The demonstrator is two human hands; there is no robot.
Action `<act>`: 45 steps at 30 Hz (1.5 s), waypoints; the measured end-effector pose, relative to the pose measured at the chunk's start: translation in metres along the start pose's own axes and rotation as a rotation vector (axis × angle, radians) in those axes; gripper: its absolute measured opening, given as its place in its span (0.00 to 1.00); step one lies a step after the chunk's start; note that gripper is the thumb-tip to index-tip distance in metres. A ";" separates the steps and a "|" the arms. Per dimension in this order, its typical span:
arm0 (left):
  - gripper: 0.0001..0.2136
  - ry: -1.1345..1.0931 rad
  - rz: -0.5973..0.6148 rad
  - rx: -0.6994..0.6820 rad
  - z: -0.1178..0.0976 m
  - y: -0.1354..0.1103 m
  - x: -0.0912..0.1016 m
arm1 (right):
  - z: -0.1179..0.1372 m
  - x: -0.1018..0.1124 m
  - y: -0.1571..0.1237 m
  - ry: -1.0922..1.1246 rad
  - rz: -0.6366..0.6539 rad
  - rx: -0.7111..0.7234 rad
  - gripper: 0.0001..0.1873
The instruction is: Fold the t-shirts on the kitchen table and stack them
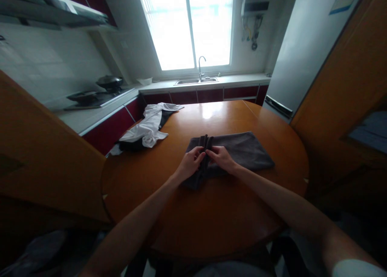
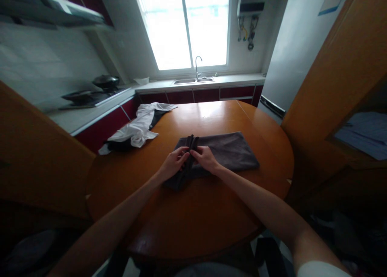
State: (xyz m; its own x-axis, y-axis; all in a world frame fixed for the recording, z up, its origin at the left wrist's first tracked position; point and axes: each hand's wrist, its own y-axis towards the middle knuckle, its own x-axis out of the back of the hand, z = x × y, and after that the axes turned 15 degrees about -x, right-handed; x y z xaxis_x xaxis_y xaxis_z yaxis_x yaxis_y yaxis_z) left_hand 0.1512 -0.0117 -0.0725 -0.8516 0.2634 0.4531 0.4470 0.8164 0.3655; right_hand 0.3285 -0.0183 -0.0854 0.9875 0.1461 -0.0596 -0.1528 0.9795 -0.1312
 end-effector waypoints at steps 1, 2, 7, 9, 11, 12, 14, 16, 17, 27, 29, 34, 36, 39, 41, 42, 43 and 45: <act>0.19 -0.007 -0.009 0.013 0.000 0.000 0.000 | 0.000 0.000 0.000 -0.008 -0.006 -0.003 0.18; 0.19 -0.008 -0.019 0.022 0.000 0.001 -0.001 | 0.000 -0.001 0.000 -0.016 -0.014 -0.006 0.16; 0.15 0.064 -0.076 -0.031 0.003 0.001 -0.006 | 0.000 -0.001 0.001 -0.032 -0.043 -0.020 0.12; 0.14 0.074 -0.087 -0.045 0.000 0.002 -0.004 | 0.000 -0.001 0.001 -0.031 -0.045 -0.031 0.12; 0.15 0.054 -0.090 -0.043 -0.006 0.004 0.001 | 0.001 0.001 0.000 -0.024 -0.048 -0.041 0.11; 0.15 0.034 -0.092 -0.041 -0.009 0.004 0.004 | 0.001 0.001 0.000 -0.020 -0.051 -0.046 0.11; 0.17 -0.004 -0.106 -0.042 -0.017 0.005 0.010 | 0.000 0.002 0.001 -0.011 -0.057 -0.055 0.11; 0.18 -0.021 -0.111 -0.046 -0.021 0.005 0.012 | -0.002 0.003 0.002 0.003 -0.062 -0.067 0.11; 0.19 -0.021 -0.101 -0.050 -0.021 0.005 0.010 | -0.003 0.003 0.003 0.012 -0.062 -0.075 0.11; 0.19 0.128 0.026 -0.237 -0.005 0.000 -0.011 | -0.006 0.005 0.003 0.082 -0.049 -0.108 0.21; 0.18 0.126 0.046 -0.285 -0.006 0.000 -0.009 | -0.006 0.006 0.003 0.073 -0.061 -0.089 0.25; 0.20 -0.069 0.088 -0.182 0.000 0.000 -0.012 | -0.006 0.008 0.003 -0.021 -0.121 -0.036 0.29; 0.27 -0.224 0.053 -0.077 0.002 0.001 -0.013 | -0.006 0.008 0.004 -0.058 -0.130 -0.028 0.28; 0.32 -0.353 0.013 -0.024 -0.002 0.002 -0.010 | -0.004 0.009 0.005 -0.097 -0.167 -0.038 0.24; 0.30 -0.327 -0.019 -0.067 -0.010 0.003 -0.005 | -0.001 0.009 0.005 -0.090 -0.199 -0.048 0.21; 0.27 -0.286 -0.047 -0.099 -0.014 0.003 -0.002 | 0.001 0.011 0.005 -0.078 -0.213 -0.048 0.20; 0.25 -0.235 -0.084 -0.129 -0.018 0.003 0.002 | 0.004 0.012 0.005 -0.066 -0.224 -0.048 0.19; 0.19 -0.139 -0.169 -0.174 -0.022 0.004 0.007 | 0.011 0.019 0.004 -0.049 -0.238 -0.055 0.17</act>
State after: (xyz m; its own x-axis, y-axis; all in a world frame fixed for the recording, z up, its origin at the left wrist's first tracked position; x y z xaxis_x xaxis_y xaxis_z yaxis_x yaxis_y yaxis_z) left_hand 0.1528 -0.0179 -0.0502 -0.9420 0.2088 0.2628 0.3258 0.7570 0.5663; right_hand 0.3472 -0.0101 -0.0758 0.9964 -0.0798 0.0277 0.0836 0.9783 -0.1898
